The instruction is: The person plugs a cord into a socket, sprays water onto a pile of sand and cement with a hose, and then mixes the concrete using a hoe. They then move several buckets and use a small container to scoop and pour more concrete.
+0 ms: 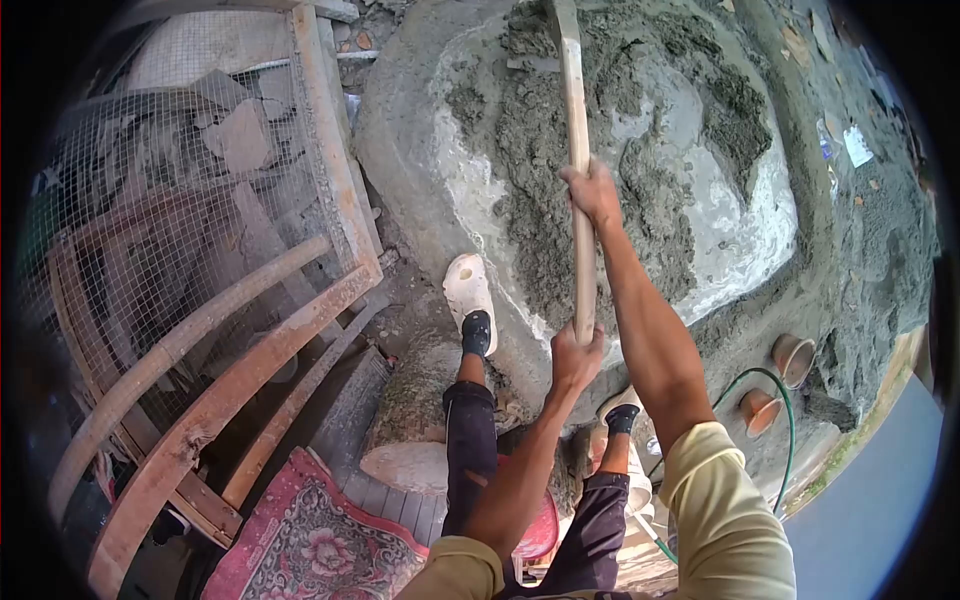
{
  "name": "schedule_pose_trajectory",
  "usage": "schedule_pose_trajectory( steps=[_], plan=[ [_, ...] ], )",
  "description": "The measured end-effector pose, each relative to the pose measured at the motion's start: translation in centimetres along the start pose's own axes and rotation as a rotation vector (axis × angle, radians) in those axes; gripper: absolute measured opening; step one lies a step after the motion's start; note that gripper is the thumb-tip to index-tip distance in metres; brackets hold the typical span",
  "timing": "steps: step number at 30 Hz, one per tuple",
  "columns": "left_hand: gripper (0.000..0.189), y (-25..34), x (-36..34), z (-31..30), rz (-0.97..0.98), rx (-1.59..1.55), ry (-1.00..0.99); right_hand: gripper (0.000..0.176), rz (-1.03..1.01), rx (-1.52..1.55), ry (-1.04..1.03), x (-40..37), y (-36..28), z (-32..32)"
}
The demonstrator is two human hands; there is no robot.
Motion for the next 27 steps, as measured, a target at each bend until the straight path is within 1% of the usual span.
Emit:
schedule_pose_trajectory(
  steps=[1, 2, 4, 5, 7, 8, 9, 10, 11, 12, 13, 14, 15, 16, 17, 18, 19, 21, 22, 23, 24, 26, 27],
  plan=[
    [0.023, 0.8, 2.4, 0.4, -0.004, -0.032, -0.007, 0.026, -0.046, -0.13, 0.016, 2.2, -1.7, 1.1],
    [0.023, 0.9, 3.1, 0.7, -0.005, -0.025, -0.004, 0.026, -0.043, -0.124, 0.012, 3.8, -1.2, 2.2],
    [0.02, -3.3, 1.9, 2.7, -0.477, -0.233, -0.169, 0.034, -0.038, -0.389, 0.01, 5.2, 1.5, 3.9],
    [0.02, -5.2, 0.5, 3.5, -0.487, -0.228, -0.165, 0.034, -0.029, -0.389, 0.003, 3.9, 2.6, 3.7],
    [0.02, -8.7, -4.4, 4.2, -0.441, -0.143, -0.066, 0.034, 0.149, -0.383, -0.122, -1.1, 6.6, 2.0],
    [0.02, -10.0, -6.7, 4.1, -0.406, -0.124, -0.049, 0.031, 0.068, -0.345, -0.076, -2.5, 10.6, 1.0],
    [0.02, -11.3, -10.2, 4.1, -0.382, -0.11, -0.032, 0.03, 0.226, -0.212, -0.136, -6.0, 11.9, -0.4],
    [0.02, -12.1, -13.2, 3.6, -0.291, -0.056, 0.0, 0.03, 0.23, -0.262, -0.109, -8.7, 12.5, -2.5],
    [0.02, -13.2, -15.9, 3.0, -0.193, 0.001, 0.03, 0.03, 0.194, -0.274, -0.076, -10.6, 15.7, -3.9],
    [0.019, -15.0, -18.6, 2.2, -0.112, 0.117, 0.024, 0.028, 0.289, -0.239, -0.082, -13.3, 18.9, -5.2],
    [0.018, -15.9, -20.9, 1.4, -0.024, 0.231, 0.021, 0.026, 0.316, -0.206, -0.073, -16.1, 20.9, -6.4],
    [0.02, -14.2, -23.2, 0.0, -0.041, 0.18, -0.004, 0.02, 0.4, -0.111, -0.077, -19.0, 22.1, -7.2],
    [0.022, -13.8, -25.3, -1.1, -0.053, 0.322, -0.069, 0.005, 0.47, 0.035, 0.007, -21.9, 23.1, -8.2],
    [0.023, -13.7, -27.0, -2.5, -0.211, 0.26, -0.091, 0.002, 0.508, 0.04, 0.001, -24.5, 22.5, -9.0],
    [0.02, -16.6, -29.7, -3.2, -0.181, 0.321, -0.079, 0.001, 0.569, 0.051, -0.019, -26.7, 21.9, -9.4],
    [0.019, -16.5, -30.9, -4.1, -0.191, 0.342, -0.075, 0.005, 0.637, 0.15, 0.03, -28.4, 20.7, -10.0],
    [0.019, -16.3, -30.6, -4.2, -0.199, 0.335, -0.069, 0.005, 0.637, 0.14, 0.023, -28.4, 19.5, -10.3],
    [0.019, -15.5, -28.8, -4.2, -0.091, 0.478, -0.07, 0.006, 0.647, 0.346, 0.039, -27.5, 17.1, -10.4],
    [0.018, -12.1, -25.6, -4.4, 0.054, 0.399, 0.022, 0.009, 0.607, 0.409, 0.046, -25.5, 14.0, -10.0],
    [0.016, -11.7, -22.8, -4.1, 0.042, 0.396, 0.06, 0.007, 0.551, 0.483, -0.009, -23.2, 11.7, -9.2],
    [0.016, -11.3, -19.7, -3.7, 0.034, 0.393, 0.099, 0.007, 0.536, 0.578, 0.03, -20.9, 9.8, -8.5],
    [0.017, -7.4, -13.1, -3.6, -0.097, 0.244, 0.024, 0.007, 0.387, 0.55, -0.01, -15.8, 6.5, -6.3],
    [0.017, -8.0, -11.6, -3.3, -0.093, 0.249, 0.025, 0.008, 0.327, 0.557, -0.076, -13.4, 6.8, -4.9]
  ],
)
Point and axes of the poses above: each hand's wrist, its own x-axis towards the middle knuckle, its own z-axis out of the palm, y = z × x, the point moved 9 cm from there along x, towards the middle knuckle, and after that the axes turned 8 degrees about y, right-handed, at the moved point
